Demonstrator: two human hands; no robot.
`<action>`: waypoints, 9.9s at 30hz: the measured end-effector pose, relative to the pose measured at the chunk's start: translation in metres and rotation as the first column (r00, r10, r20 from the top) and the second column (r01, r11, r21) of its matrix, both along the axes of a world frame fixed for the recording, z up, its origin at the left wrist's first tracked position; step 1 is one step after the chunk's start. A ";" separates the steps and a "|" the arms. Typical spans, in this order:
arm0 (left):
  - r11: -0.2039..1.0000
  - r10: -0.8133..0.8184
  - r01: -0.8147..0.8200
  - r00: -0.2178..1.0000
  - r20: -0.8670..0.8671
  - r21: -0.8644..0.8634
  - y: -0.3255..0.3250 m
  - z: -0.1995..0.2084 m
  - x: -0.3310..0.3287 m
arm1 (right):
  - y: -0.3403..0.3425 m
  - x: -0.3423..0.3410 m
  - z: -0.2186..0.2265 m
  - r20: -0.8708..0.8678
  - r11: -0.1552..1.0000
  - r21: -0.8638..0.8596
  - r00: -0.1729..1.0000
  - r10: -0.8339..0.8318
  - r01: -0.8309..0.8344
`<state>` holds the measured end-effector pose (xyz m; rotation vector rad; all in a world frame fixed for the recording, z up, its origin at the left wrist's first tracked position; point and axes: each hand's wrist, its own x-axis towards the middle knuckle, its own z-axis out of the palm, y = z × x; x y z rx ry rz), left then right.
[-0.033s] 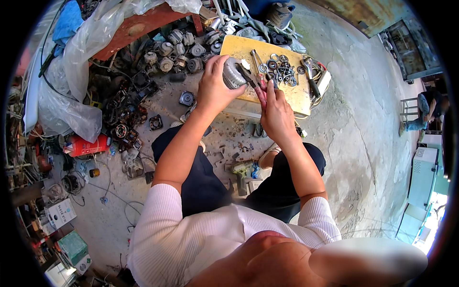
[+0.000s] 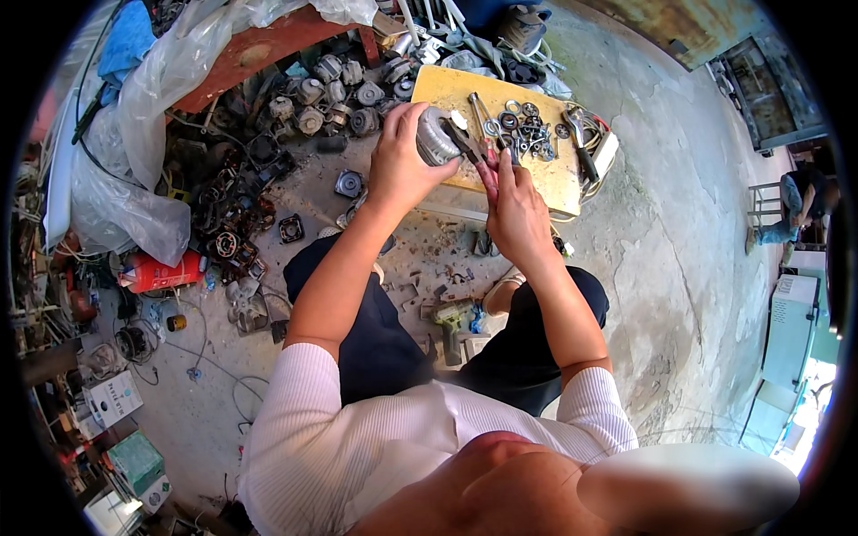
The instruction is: The person disassembles an alternator component by hand and with pliers, removing small parts and using the pliers to pry and loosen the metal housing while working over a collection of mechanical parts.
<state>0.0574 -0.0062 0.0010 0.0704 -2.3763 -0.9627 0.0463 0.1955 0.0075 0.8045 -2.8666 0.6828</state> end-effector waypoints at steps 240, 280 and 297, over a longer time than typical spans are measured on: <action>0.894 0.022 0.251 0.804 0.594 -0.372 0.009 0.005 -0.029 | -0.016 -0.001 -0.032 0.769 0.997 -0.010 0.637 0.053 -0.071; 0.876 -0.023 0.290 0.824 0.566 -0.386 -0.004 0.003 -0.025 | -0.039 0.011 -0.033 0.858 0.887 -0.119 0.496 -0.134 0.446; 0.863 -0.069 0.311 0.852 0.519 -0.397 -0.004 0.003 -0.027 | -0.032 0.013 -0.038 0.940 0.903 -0.266 0.300 0.165 0.337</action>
